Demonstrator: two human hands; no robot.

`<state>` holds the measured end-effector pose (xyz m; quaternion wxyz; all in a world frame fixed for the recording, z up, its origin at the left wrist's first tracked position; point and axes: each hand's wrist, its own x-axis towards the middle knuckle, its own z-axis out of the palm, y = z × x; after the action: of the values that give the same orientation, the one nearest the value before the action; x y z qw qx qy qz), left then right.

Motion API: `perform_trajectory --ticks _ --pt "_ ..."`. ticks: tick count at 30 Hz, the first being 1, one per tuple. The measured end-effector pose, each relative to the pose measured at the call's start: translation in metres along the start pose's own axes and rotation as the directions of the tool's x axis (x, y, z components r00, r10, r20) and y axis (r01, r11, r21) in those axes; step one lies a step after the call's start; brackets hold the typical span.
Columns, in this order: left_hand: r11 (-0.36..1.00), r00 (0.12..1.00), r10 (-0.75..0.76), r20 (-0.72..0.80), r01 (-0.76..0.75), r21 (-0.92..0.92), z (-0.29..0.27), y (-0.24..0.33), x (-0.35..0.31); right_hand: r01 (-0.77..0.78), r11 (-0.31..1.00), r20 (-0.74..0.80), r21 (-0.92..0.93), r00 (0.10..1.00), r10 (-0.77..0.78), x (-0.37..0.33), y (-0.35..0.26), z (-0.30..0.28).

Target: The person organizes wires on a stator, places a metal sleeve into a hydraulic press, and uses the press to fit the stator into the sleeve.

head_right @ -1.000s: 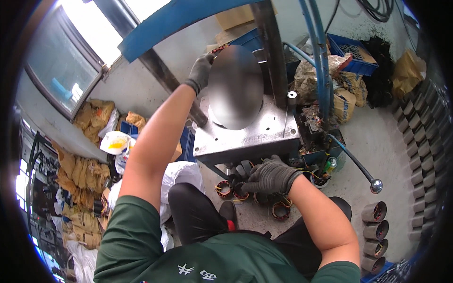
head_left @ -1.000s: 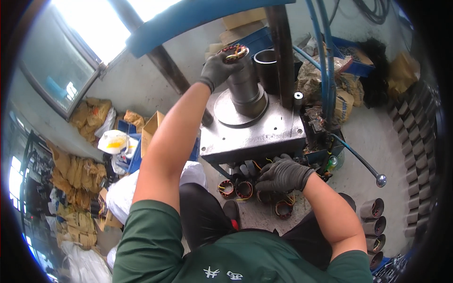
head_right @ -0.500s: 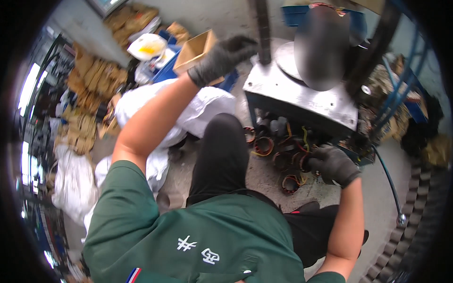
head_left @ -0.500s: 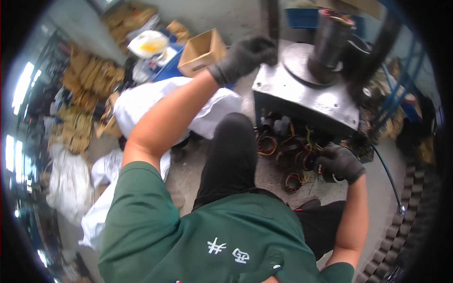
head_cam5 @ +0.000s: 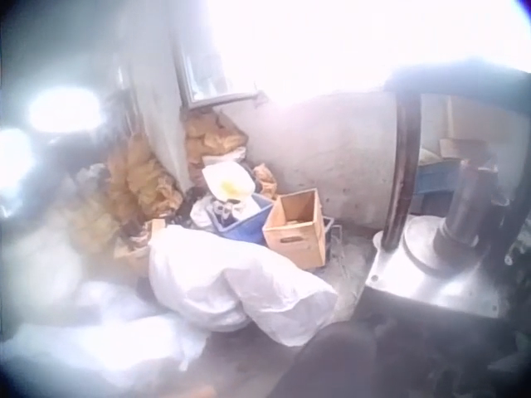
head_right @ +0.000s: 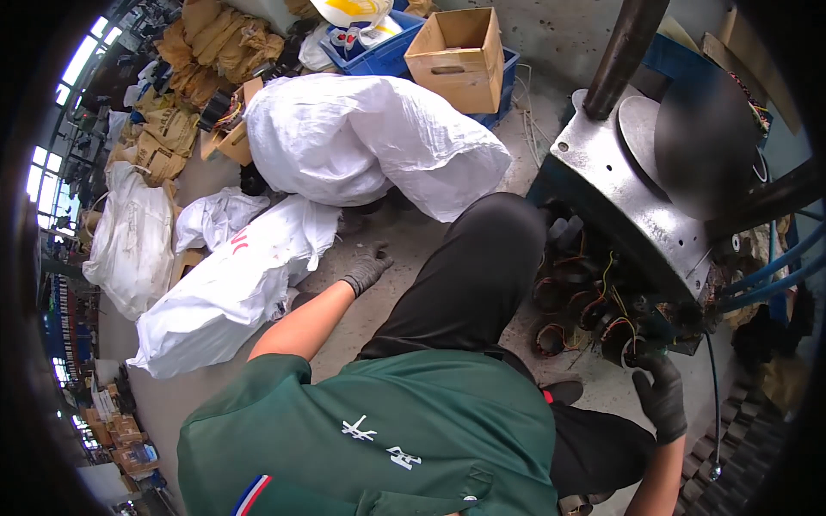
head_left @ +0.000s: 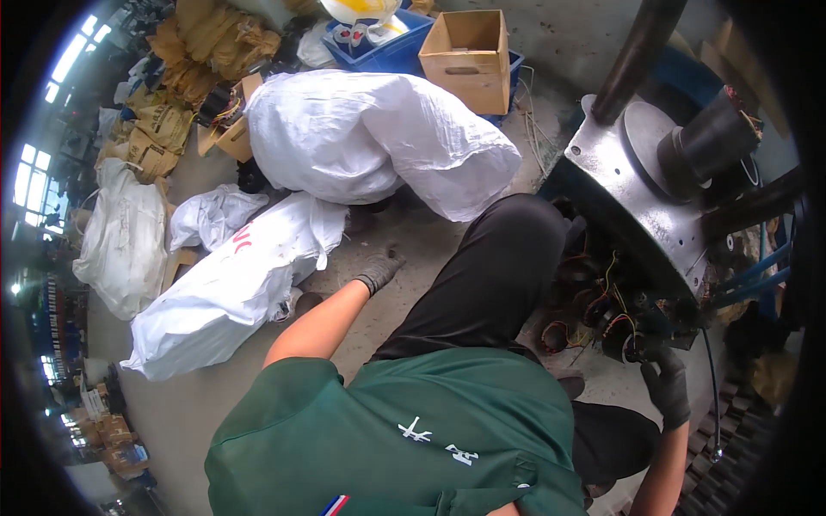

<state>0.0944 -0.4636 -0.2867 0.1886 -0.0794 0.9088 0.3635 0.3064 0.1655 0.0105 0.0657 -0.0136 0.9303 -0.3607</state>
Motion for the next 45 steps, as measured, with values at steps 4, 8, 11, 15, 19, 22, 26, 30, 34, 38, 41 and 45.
perform_trajectory --ticks 4,8,11,15,19,22,26,30,34,38,41,45 --pt "0.965 0.998 -0.062 -0.023 0.066 0.253 0.005 0.017 0.05 0.136 0.87 -0.098 -0.474 0.974 -0.206 -0.045 -0.053 -0.029" --pt "0.957 0.984 -0.153 0.09 0.124 0.263 0.015 0.054 0.108 -0.042 0.694 -0.428 -0.719 0.813 -0.394 -0.116 -0.061 -0.056" --pt "0.908 0.994 0.106 0.041 -0.114 0.403 0.043 0.054 0.162 -0.324 0.467 -0.539 -0.823 0.708 -0.457 -0.15 -0.06 -0.067" --pt "0.919 0.934 0.154 -0.323 -0.014 0.395 0.01 -0.045 0.193 -0.434 0.716 -0.831 -0.547 0.388 -0.399 -0.129 0.019 -0.032" --pt "0.947 0.966 0.045 -0.256 0.041 0.32 0.056 0.036 0.136 -0.353 0.922 -0.984 -0.158 -0.025 -0.178 -0.155 0.02 -0.034" --pt "0.934 0.989 0.076 -0.13 -0.024 0.358 0.026 0.054 0.067 -0.918 0.116 -0.847 -0.379 0.294 -0.442 -0.143 0.046 -0.089" --pt "0.882 0.912 0.371 -0.176 -0.286 0.375 -0.014 0.043 0.002 -0.832 0.287 -0.761 -0.475 0.225 -0.608 -0.111 0.138 -0.198" --pt "0.98 0.978 0.159 -0.133 -0.173 -0.101 -0.061 0.091 -0.039 -0.707 0.56 -0.854 -0.432 0.122 -0.505 -0.052 0.147 -0.223" --pt "0.806 0.813 0.425 -0.398 -0.54 -0.244 -0.103 0.138 -0.024 -0.656 0.677 -0.905 -0.332 0.019 -0.426 -0.035 0.133 -0.218" --pt "0.606 0.805 0.333 -0.49 -0.581 -0.543 -0.154 0.231 -0.031 -0.562 0.783 -0.9 -0.266 -0.146 -0.411 -0.019 0.089 -0.189" --pt "0.336 0.761 0.486 -0.43 -0.617 -0.711 -0.164 0.313 -0.015 -0.469 0.85 -0.878 -0.24 -0.268 -0.396 -0.011 0.053 -0.168" --pt "0.206 0.68 0.635 -0.367 -0.607 -0.768 -0.138 0.447 -0.008 -0.249 0.947 -0.897 -0.202 -0.34 -0.281 -0.009 0.027 -0.158"
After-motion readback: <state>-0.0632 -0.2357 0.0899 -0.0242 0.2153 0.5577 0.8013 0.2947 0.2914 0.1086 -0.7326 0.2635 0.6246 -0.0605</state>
